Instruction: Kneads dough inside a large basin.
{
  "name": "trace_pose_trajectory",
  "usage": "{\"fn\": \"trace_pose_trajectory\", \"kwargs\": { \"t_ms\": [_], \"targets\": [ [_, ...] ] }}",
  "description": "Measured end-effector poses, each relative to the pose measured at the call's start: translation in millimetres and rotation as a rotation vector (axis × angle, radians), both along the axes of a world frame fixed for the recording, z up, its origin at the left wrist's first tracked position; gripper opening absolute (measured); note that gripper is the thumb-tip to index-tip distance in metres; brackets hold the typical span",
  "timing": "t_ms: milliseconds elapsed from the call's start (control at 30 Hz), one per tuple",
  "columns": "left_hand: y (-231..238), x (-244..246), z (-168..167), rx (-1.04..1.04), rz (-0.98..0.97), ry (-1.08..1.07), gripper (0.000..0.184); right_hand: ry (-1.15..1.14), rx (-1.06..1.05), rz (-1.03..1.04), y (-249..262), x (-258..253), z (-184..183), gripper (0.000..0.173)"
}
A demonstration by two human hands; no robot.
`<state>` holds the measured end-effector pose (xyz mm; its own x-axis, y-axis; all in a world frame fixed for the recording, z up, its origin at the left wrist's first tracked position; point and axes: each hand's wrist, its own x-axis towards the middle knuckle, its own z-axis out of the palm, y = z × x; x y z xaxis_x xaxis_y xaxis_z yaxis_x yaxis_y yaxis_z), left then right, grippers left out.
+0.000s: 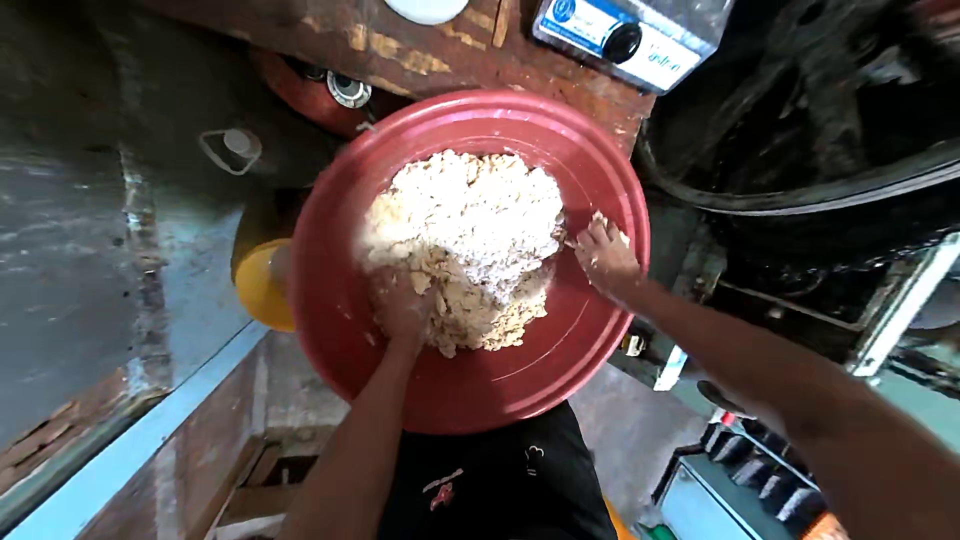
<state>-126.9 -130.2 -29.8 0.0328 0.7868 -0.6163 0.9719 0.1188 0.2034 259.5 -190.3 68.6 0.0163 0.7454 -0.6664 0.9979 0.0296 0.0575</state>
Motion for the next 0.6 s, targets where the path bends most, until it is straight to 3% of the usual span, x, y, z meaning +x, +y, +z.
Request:
{"fn": "trace_pose_trajectory", "kwargs": {
  "t_ms": [100,167,200,333,433,500,600],
  "targets": [
    [-28,-8,29,-0.010,-0.051,-0.089,0.076,-0.085,-0.161,-0.191,-67,-49,10,0.043],
    [-26,-15,61,-0.124,-0.139,-0.147,0.070,0.042,-0.244,-0.359,-88,-77,18,0.040],
    [-20,-18,77,-0.153,-0.136,-0.151,0.075,0.135,-0.293,-0.464,-93,-86,21,0.044],
    [44,-15,111,0.033,-0.124,-0.221,0.078,0.382,-0.042,-1.021,-89,-93,5,0.066],
    [120,4,93,0.016,-0.215,-0.308,0.083,0.660,0.336,-1.639,-78,-68,-38,0.064],
    [166,36,76,-0.041,-0.311,-0.376,0.082,0.902,0.553,-1.932,-52,-52,-74,0.048],
    [211,83,40,-0.063,-0.438,-0.460,0.087,1.085,0.700,-1.899,4,-23,-106,0.048]
  ]
}}
